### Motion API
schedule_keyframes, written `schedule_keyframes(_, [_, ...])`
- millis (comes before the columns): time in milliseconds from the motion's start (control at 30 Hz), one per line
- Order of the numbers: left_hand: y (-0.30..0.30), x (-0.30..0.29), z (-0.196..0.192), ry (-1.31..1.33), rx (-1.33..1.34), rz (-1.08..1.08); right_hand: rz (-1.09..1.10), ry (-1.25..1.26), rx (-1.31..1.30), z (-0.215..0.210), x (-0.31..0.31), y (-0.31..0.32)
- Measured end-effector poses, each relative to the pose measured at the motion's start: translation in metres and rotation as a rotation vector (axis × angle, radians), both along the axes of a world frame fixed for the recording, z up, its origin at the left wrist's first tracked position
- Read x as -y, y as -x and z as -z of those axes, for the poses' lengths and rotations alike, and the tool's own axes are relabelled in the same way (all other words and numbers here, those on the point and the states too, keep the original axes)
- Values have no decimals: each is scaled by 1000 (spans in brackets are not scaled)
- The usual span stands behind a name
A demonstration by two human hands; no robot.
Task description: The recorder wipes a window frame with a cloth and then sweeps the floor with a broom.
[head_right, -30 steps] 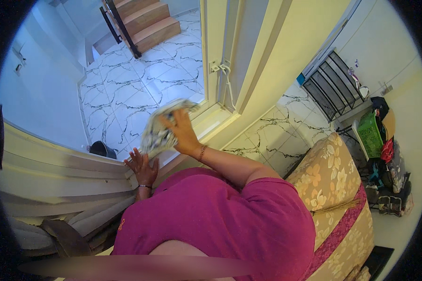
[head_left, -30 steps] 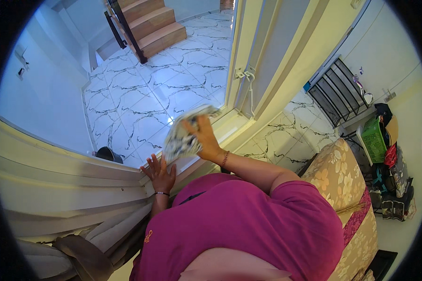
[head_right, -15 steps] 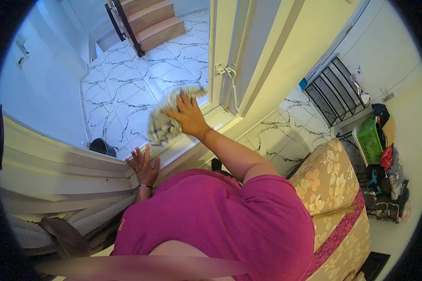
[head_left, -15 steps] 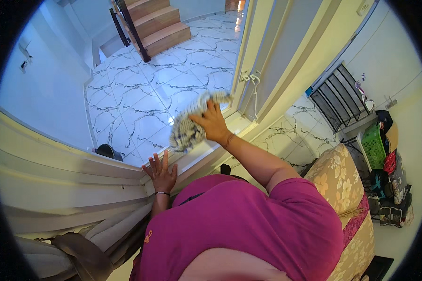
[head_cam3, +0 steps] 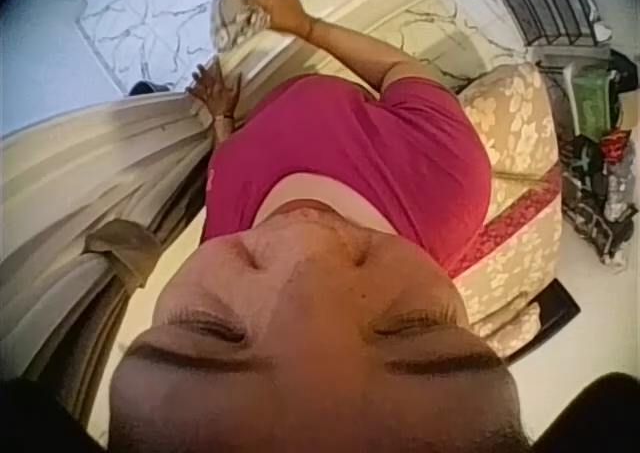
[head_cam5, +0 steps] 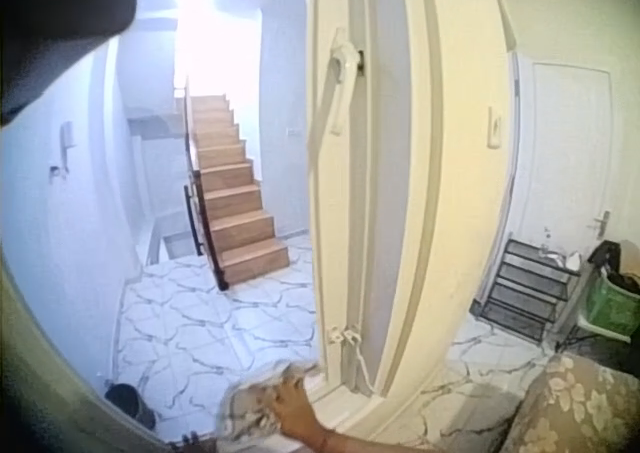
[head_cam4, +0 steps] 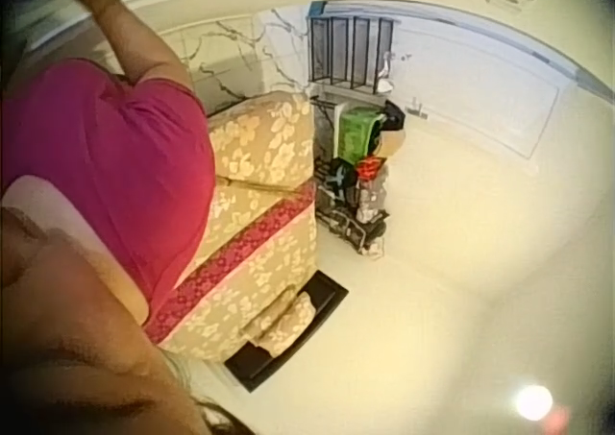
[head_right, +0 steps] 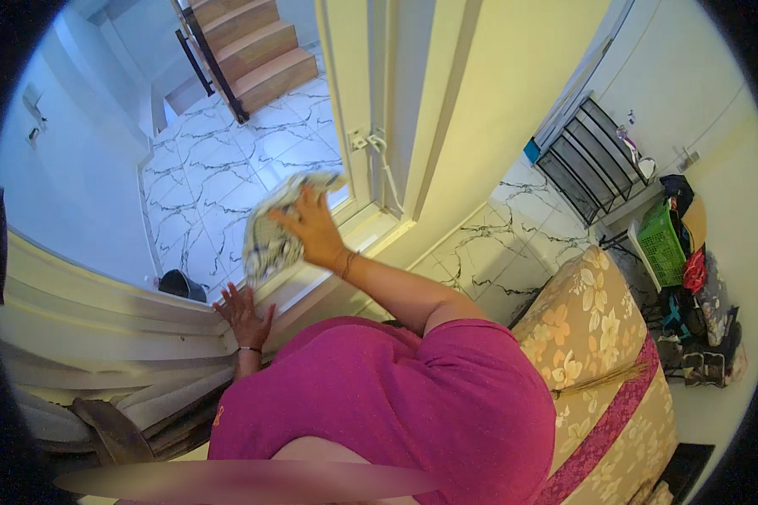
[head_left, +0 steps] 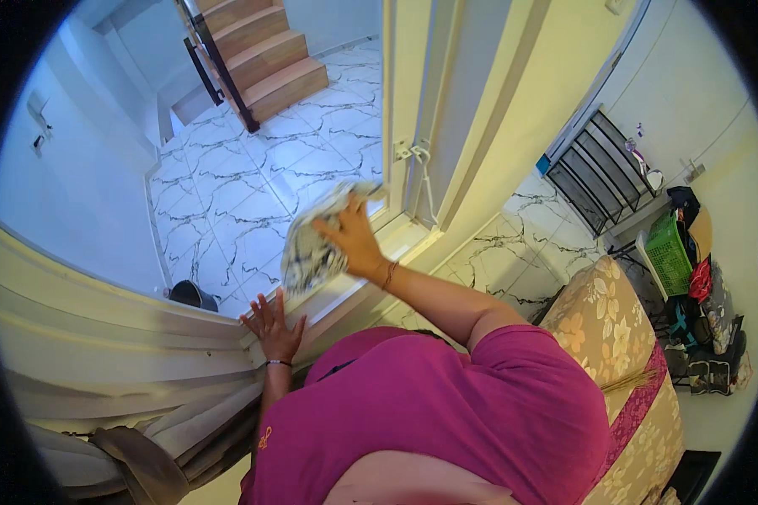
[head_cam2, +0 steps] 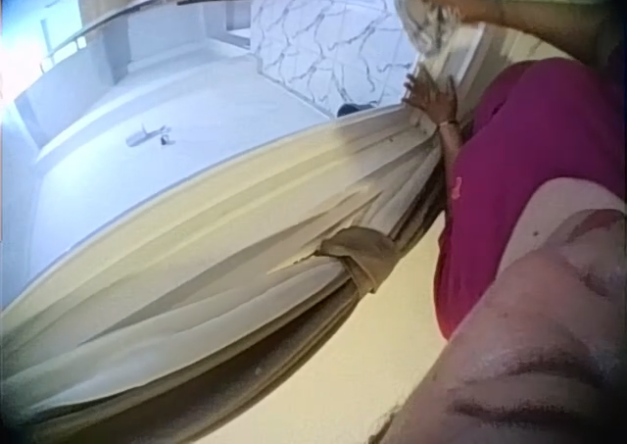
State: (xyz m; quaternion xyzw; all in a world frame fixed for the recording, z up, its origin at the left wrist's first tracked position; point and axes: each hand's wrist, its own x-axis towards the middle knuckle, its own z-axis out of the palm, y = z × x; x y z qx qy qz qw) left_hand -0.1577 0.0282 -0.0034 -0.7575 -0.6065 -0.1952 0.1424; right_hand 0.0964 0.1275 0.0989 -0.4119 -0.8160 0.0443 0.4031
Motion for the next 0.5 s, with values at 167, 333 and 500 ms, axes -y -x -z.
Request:
schedule_keyframes(167, [-17,11,-7,-82,168,130,-263,-56,247,27,30,2])
schedule_keyframes(333, [-51,47,95,247,761,247,-518,124,178,31,43,-3])
schedule_keyframes(500, [-127,21,-1,108,1241,8,-635,192,110,36,35,-48])
